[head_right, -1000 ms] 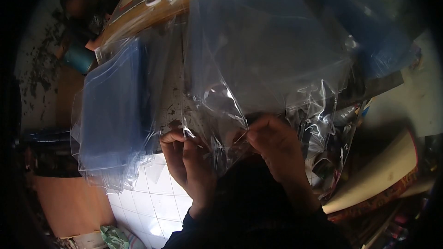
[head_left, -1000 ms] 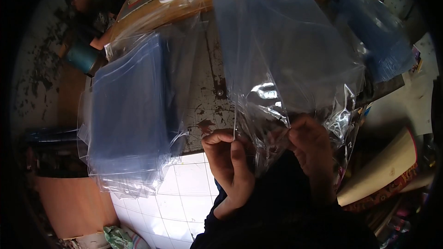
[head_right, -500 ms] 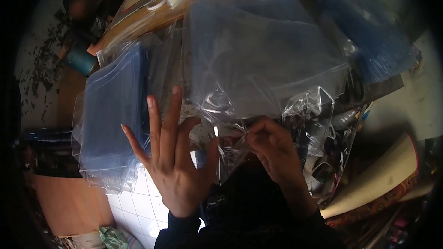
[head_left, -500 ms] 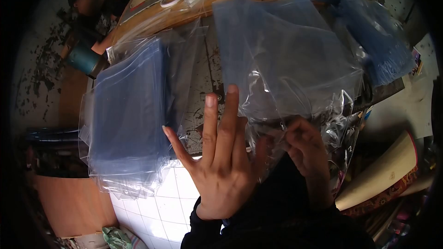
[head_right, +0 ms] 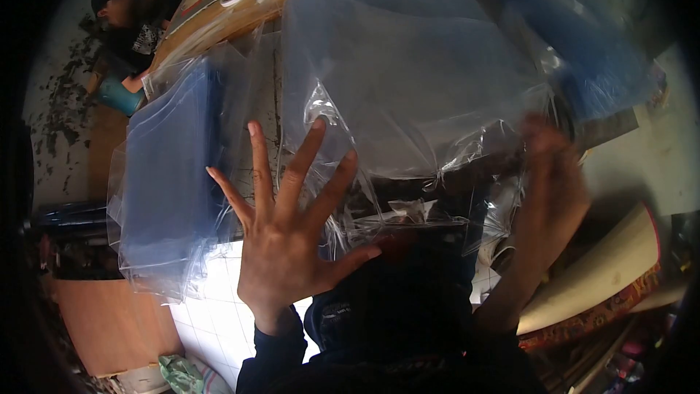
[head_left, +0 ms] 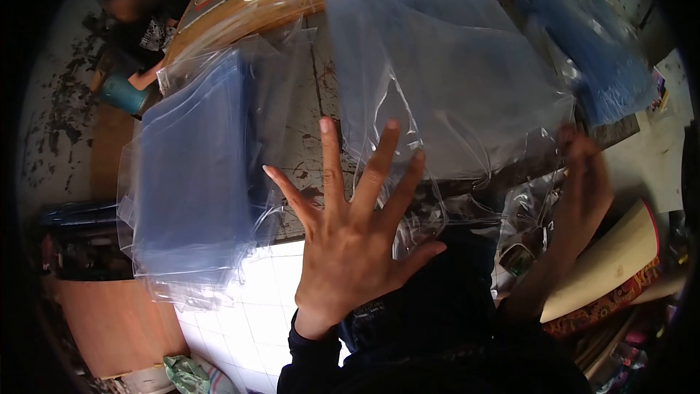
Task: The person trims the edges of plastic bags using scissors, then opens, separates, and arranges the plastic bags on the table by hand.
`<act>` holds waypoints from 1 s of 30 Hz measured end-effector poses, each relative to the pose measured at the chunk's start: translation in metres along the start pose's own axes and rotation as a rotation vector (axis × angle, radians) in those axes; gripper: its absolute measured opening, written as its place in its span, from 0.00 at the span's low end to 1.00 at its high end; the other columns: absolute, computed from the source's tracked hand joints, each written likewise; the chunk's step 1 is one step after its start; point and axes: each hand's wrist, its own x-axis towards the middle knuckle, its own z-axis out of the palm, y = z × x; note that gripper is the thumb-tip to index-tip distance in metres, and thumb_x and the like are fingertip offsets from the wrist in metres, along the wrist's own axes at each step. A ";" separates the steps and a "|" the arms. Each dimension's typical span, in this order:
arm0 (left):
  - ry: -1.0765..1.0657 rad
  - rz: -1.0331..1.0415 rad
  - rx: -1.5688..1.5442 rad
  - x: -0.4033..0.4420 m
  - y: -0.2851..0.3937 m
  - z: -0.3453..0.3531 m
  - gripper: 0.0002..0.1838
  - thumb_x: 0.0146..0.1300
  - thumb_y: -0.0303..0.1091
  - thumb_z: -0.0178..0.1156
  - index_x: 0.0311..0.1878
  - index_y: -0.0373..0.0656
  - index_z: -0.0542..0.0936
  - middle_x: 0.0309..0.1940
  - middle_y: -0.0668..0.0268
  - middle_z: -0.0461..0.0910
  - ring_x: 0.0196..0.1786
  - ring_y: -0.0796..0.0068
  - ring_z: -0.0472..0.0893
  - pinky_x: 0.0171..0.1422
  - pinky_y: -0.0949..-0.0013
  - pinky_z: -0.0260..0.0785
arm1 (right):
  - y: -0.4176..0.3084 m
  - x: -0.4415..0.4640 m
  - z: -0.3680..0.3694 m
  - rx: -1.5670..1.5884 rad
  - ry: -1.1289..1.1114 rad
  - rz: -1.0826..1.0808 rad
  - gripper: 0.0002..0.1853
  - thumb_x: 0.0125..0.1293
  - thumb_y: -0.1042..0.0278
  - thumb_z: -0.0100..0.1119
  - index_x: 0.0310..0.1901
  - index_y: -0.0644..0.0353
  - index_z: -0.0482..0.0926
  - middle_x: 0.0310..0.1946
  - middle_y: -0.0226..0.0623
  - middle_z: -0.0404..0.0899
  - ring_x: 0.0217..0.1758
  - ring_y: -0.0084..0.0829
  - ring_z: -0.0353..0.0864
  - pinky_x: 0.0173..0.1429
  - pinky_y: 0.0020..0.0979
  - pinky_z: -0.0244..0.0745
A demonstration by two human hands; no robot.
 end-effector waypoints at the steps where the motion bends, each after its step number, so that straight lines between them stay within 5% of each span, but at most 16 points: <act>1: 0.003 -0.002 -0.018 0.001 0.000 0.001 0.46 0.29 0.62 0.69 0.59 0.61 0.70 0.68 0.68 0.53 0.70 0.42 0.39 0.60 0.23 0.24 | 0.009 0.015 -0.010 -0.288 0.044 -0.080 0.11 0.64 0.69 0.48 0.43 0.66 0.75 0.40 0.40 0.78 0.43 0.30 0.76 0.49 0.29 0.68; 5: 0.019 0.048 -0.092 0.005 -0.003 0.005 0.51 0.27 0.60 0.71 0.61 0.53 0.68 0.67 0.62 0.52 0.69 0.39 0.43 0.62 0.26 0.37 | 0.064 0.043 -0.023 -0.690 -0.030 -0.283 0.12 0.63 0.70 0.50 0.47 0.65 0.72 0.41 0.46 0.76 0.44 0.40 0.77 0.45 0.34 0.70; 7: 0.008 0.124 -0.179 0.006 -0.006 0.007 0.51 0.35 0.56 0.69 0.64 0.42 0.61 0.67 0.56 0.50 0.66 0.32 0.46 0.55 0.31 0.58 | 0.077 0.045 -0.021 -0.708 -0.120 -0.198 0.14 0.62 0.72 0.48 0.50 0.61 0.69 0.42 0.49 0.74 0.45 0.47 0.74 0.47 0.39 0.68; 11: 0.049 0.145 -0.330 0.007 -0.009 0.014 0.52 0.35 0.50 0.72 0.64 0.39 0.59 0.67 0.52 0.49 0.65 0.31 0.49 0.46 0.43 0.72 | 0.093 0.054 -0.032 -0.716 -0.153 -0.354 0.15 0.62 0.73 0.46 0.51 0.61 0.68 0.40 0.48 0.75 0.43 0.39 0.76 0.43 0.34 0.69; 13: 0.083 0.151 -0.350 0.008 -0.010 0.016 0.52 0.34 0.46 0.73 0.64 0.39 0.59 0.66 0.51 0.49 0.65 0.31 0.49 0.42 0.51 0.77 | 0.076 0.062 -0.041 -0.250 -0.397 0.225 0.16 0.62 0.75 0.46 0.52 0.63 0.68 0.39 0.42 0.75 0.41 0.29 0.75 0.42 0.28 0.67; 16: 0.085 0.134 -0.405 0.008 -0.010 0.017 0.52 0.33 0.45 0.73 0.63 0.36 0.60 0.66 0.51 0.49 0.65 0.31 0.49 0.43 0.51 0.76 | 0.059 0.043 -0.054 0.205 -0.262 0.375 0.20 0.61 0.75 0.47 0.56 0.62 0.65 0.41 0.37 0.75 0.42 0.22 0.73 0.41 0.23 0.66; 20: 0.093 0.071 -0.467 0.008 -0.008 0.020 0.55 0.27 0.46 0.75 0.63 0.37 0.61 0.65 0.50 0.52 0.64 0.32 0.51 0.52 0.41 0.68 | 0.064 -0.026 -0.066 0.467 -0.049 0.270 0.28 0.61 0.70 0.51 0.62 0.62 0.58 0.50 0.41 0.70 0.47 0.28 0.73 0.42 0.23 0.66; 21: 0.086 0.068 -0.475 0.009 -0.007 0.020 0.55 0.27 0.46 0.75 0.63 0.37 0.61 0.65 0.49 0.52 0.64 0.32 0.51 0.53 0.41 0.68 | 0.084 -0.041 -0.083 0.821 -0.419 0.343 0.35 0.56 0.65 0.57 0.64 0.61 0.53 0.51 0.43 0.68 0.51 0.33 0.69 0.48 0.27 0.65; 23: 0.068 0.063 -0.485 0.008 -0.007 0.020 0.55 0.28 0.46 0.75 0.63 0.36 0.61 0.65 0.49 0.52 0.64 0.31 0.51 0.53 0.41 0.67 | 0.069 -0.090 -0.099 0.960 -0.486 0.618 0.40 0.50 0.54 0.62 0.61 0.62 0.55 0.46 0.40 0.67 0.44 0.34 0.67 0.44 0.31 0.64; 25: 0.047 0.081 -0.442 0.010 -0.007 0.021 0.54 0.29 0.45 0.74 0.63 0.36 0.60 0.66 0.49 0.51 0.64 0.31 0.51 0.55 0.42 0.66 | 0.031 -0.112 -0.082 0.649 -0.482 0.687 0.35 0.46 0.53 0.66 0.51 0.65 0.64 0.34 0.36 0.69 0.31 0.30 0.69 0.34 0.29 0.66; 26: 0.039 0.083 -0.449 0.010 -0.007 0.020 0.54 0.29 0.45 0.74 0.63 0.36 0.60 0.66 0.49 0.51 0.64 0.31 0.51 0.55 0.42 0.66 | 0.016 -0.106 -0.079 0.553 -0.782 0.570 0.32 0.43 0.58 0.69 0.46 0.66 0.65 0.29 0.36 0.69 0.30 0.30 0.70 0.35 0.28 0.66; 27: 0.029 0.075 -0.439 0.010 -0.006 0.020 0.54 0.29 0.44 0.74 0.62 0.34 0.60 0.66 0.48 0.50 0.64 0.32 0.52 0.57 0.41 0.63 | 0.001 -0.111 -0.076 0.679 -0.774 0.870 0.27 0.40 0.73 0.68 0.43 0.63 0.66 0.29 0.33 0.71 0.34 0.24 0.72 0.38 0.24 0.66; 30: 0.023 0.066 -0.461 0.011 -0.005 0.019 0.53 0.29 0.42 0.74 0.61 0.29 0.60 0.65 0.45 0.49 0.65 0.35 0.53 0.62 0.39 0.55 | -0.004 -0.122 -0.074 0.560 -0.847 0.996 0.26 0.40 0.72 0.73 0.41 0.59 0.69 0.25 0.28 0.71 0.28 0.17 0.71 0.31 0.20 0.64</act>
